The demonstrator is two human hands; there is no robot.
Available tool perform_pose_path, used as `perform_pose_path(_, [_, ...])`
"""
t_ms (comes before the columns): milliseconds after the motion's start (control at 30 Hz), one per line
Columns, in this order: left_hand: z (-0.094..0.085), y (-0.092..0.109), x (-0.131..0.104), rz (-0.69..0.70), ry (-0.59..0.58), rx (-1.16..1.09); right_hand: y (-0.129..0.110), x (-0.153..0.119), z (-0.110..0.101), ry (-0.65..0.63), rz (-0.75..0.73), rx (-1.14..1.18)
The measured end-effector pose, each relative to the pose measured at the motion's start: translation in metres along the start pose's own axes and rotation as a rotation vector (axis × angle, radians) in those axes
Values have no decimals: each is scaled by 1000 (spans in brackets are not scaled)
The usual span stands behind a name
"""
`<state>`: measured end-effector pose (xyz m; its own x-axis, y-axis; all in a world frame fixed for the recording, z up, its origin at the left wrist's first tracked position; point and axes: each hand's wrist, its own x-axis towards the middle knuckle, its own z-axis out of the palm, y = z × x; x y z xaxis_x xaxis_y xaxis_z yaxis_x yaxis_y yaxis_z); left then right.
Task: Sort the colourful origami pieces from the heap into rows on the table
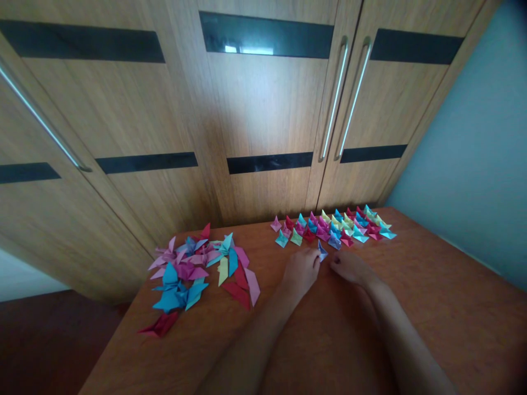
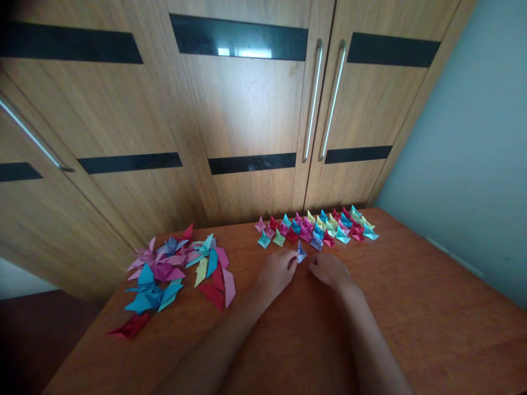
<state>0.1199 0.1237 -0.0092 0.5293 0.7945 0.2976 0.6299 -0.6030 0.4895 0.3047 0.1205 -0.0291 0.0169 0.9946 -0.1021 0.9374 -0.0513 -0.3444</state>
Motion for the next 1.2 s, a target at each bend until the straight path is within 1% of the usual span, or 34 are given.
perform_pose_path(100, [11, 3, 16, -14, 1, 30, 1, -2, -3, -10, 2, -2])
perform_pose_path(200, [18, 3, 25, -34, -4, 63, 0, -4, -4, -13, 1, 0])
perform_pose_path(433, [29, 3, 34, -67, -6, 113, 2, -2, -1, -15, 2, 1])
perform_pose_path(600, [34, 2, 38, -73, -1, 120, 4, 1, 1, -16, 6, -7])
perform_pose_path(800, [35, 3, 39, -74, 9, 98, 3, 1, 1, -17, 20, -15])
perform_pose_path(1000, [31, 0, 31, -73, 29, 61, 2, 1, 0, -6, 41, -30])
perform_pose_path(1067, [27, -2, 27, -76, 36, 51, -2, 1, -1, 12, 60, -36])
perform_pose_path(1200, [16, -5, 14, -79, 48, 34, -18, -2, -5, 93, 169, -58])
